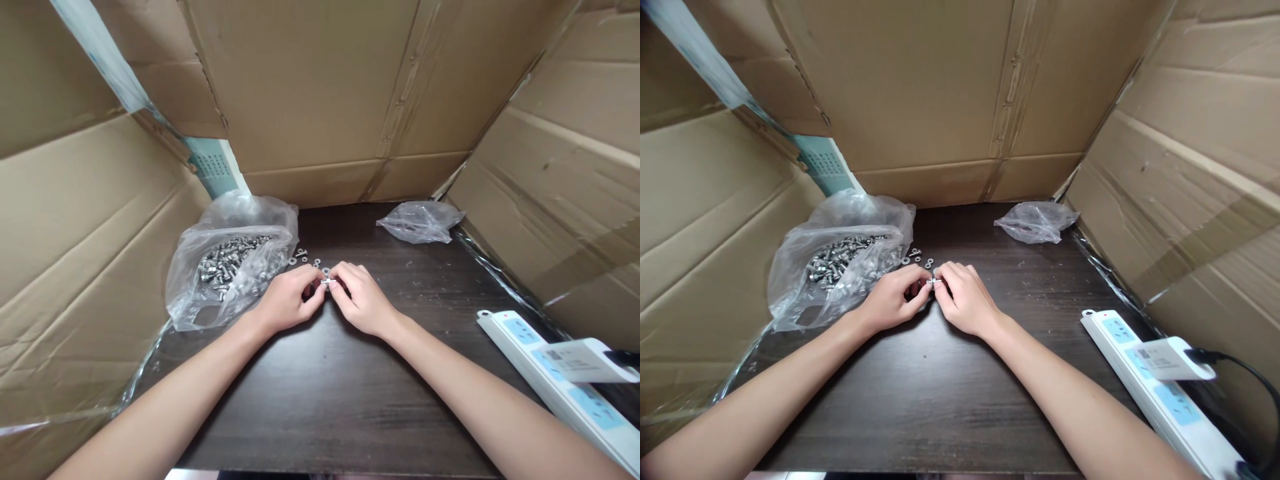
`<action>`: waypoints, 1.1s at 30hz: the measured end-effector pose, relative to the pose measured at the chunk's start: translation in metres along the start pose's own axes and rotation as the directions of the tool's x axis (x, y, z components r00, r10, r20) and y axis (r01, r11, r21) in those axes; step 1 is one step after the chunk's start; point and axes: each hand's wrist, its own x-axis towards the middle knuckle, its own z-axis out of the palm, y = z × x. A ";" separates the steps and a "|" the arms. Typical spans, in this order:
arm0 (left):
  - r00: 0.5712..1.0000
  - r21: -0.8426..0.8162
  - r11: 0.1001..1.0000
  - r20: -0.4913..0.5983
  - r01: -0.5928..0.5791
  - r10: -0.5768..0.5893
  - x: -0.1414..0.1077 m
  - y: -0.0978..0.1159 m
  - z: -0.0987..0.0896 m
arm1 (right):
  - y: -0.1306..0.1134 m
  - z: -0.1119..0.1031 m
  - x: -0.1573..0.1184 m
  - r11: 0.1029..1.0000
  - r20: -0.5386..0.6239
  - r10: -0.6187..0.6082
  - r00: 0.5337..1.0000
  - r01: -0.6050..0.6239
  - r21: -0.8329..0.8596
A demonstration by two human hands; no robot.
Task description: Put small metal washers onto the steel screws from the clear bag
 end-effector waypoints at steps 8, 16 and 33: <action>1.000 0.007 1.000 0.003 -0.024 0.024 0.000 0.001 0.000 | 0.001 0.001 0.000 0.999 0.047 0.036 0.998 -0.037 0.011; 1.000 0.002 1.000 -0.007 -0.031 0.031 0.000 0.001 0.000 | -0.002 -0.002 0.000 1.000 0.051 0.021 0.998 -0.022 0.005; 1.000 -0.008 1.000 -0.006 -0.014 0.014 0.001 0.000 0.001 | 0.001 -0.002 0.000 1.000 0.042 0.024 0.999 -0.025 0.007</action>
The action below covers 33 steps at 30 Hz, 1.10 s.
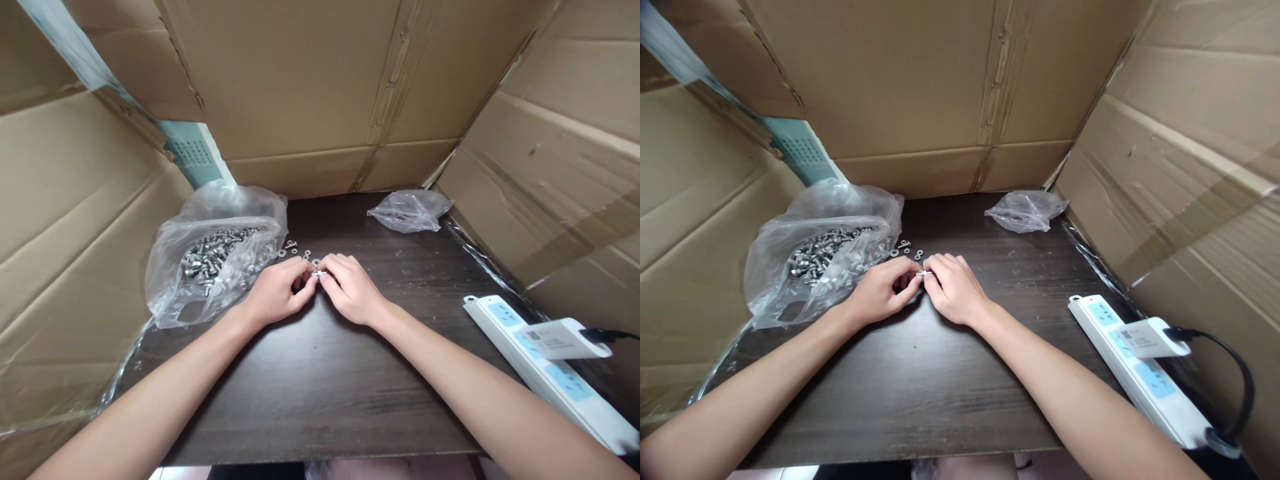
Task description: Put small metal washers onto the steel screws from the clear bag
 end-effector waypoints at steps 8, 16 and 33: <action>1.000 -0.015 1.000 0.001 -0.018 0.018 0.000 0.001 -0.001 | 0.001 0.002 0.000 1.000 0.017 -0.001 1.000 0.001 -0.018; 1.000 -0.011 1.000 0.016 -0.005 0.005 0.000 0.001 -0.001 | 0.000 0.001 -0.001 0.999 -0.032 0.004 0.999 -0.003 0.051; 1.000 0.003 1.000 0.006 -0.011 0.011 0.000 0.000 -0.001 | 0.001 0.003 0.000 0.999 -0.047 -0.009 0.999 0.011 0.034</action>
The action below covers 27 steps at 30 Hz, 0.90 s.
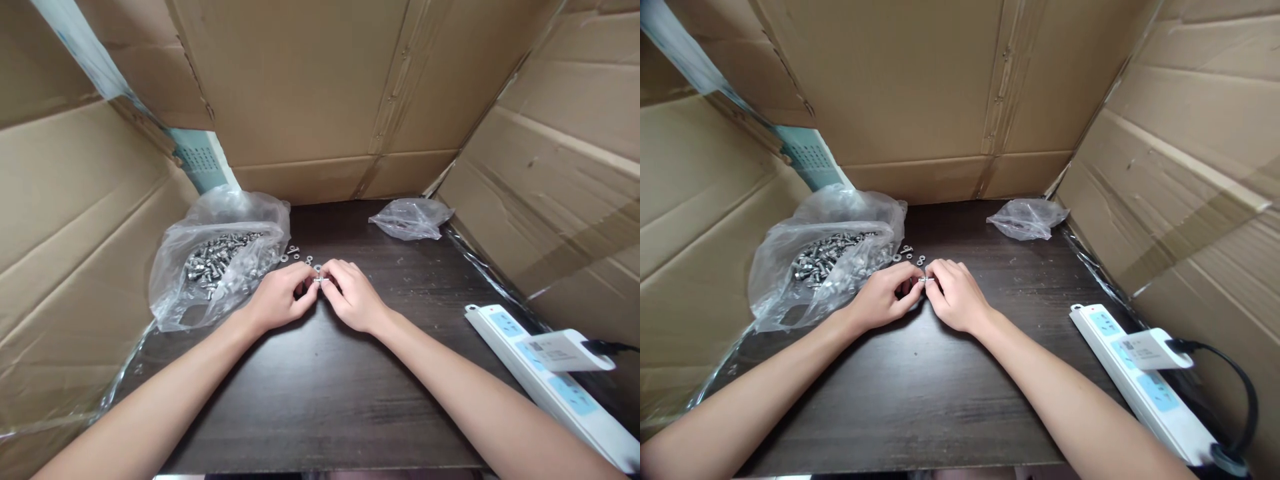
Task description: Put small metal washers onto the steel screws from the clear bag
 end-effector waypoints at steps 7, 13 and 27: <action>1.000 -0.005 1.000 0.007 0.001 -0.001 0.000 0.001 -0.001 | -0.001 -0.001 0.000 1.000 0.052 0.025 0.998 -0.025 0.006; 1.000 -0.010 1.000 -0.005 0.019 -0.019 0.000 0.001 -0.001 | -0.001 0.000 -0.001 0.999 0.030 0.040 0.999 -0.039 -0.003; 0.999 -0.020 0.999 -0.006 0.038 -0.038 0.000 0.000 0.000 | -0.002 -0.001 0.000 0.999 0.049 0.050 0.998 -0.050 -0.010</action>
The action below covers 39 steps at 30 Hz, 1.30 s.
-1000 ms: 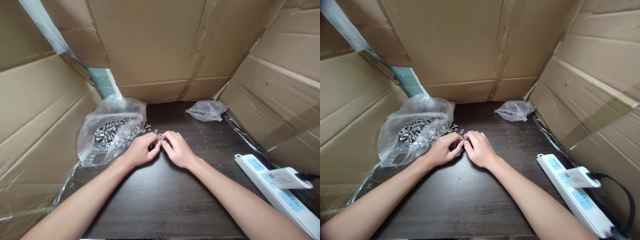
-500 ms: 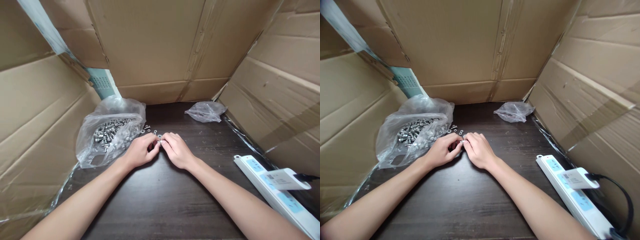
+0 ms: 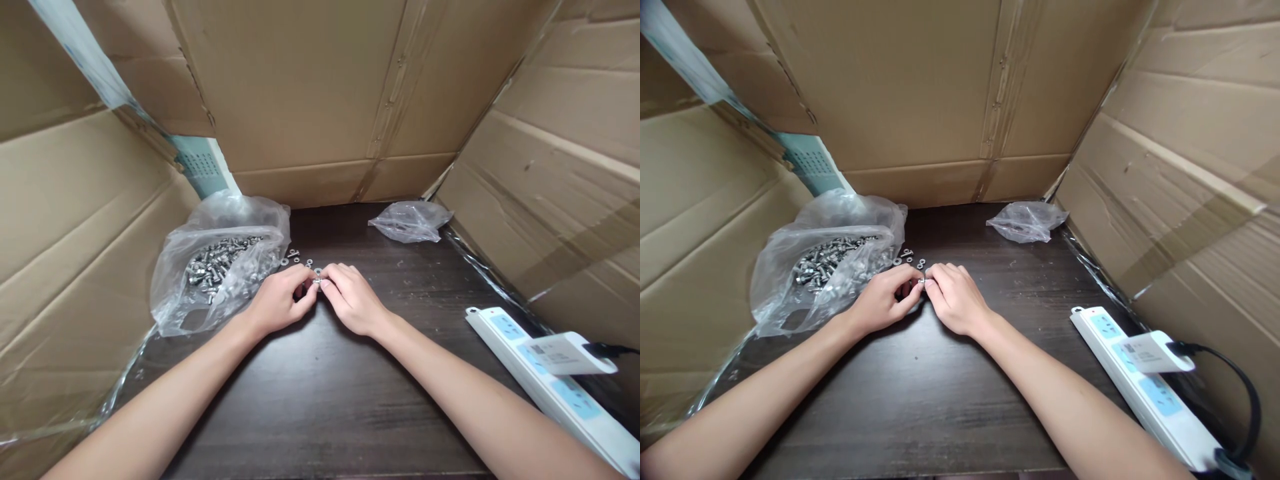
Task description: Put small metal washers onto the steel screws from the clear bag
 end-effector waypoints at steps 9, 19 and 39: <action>1.000 -0.002 1.000 0.014 0.000 0.000 0.000 0.001 0.000 | 0.000 0.000 0.000 1.000 0.013 -0.012 1.000 0.012 0.005; 1.000 0.002 1.000 -0.001 0.009 -0.009 -0.001 0.003 -0.001 | 0.000 0.000 0.000 1.000 0.009 -0.018 1.000 0.018 0.005; 1.000 -0.011 1.000 0.011 -0.006 0.006 -0.001 0.002 -0.002 | 0.001 0.001 0.001 0.999 0.013 -0.045 0.999 0.045 -0.005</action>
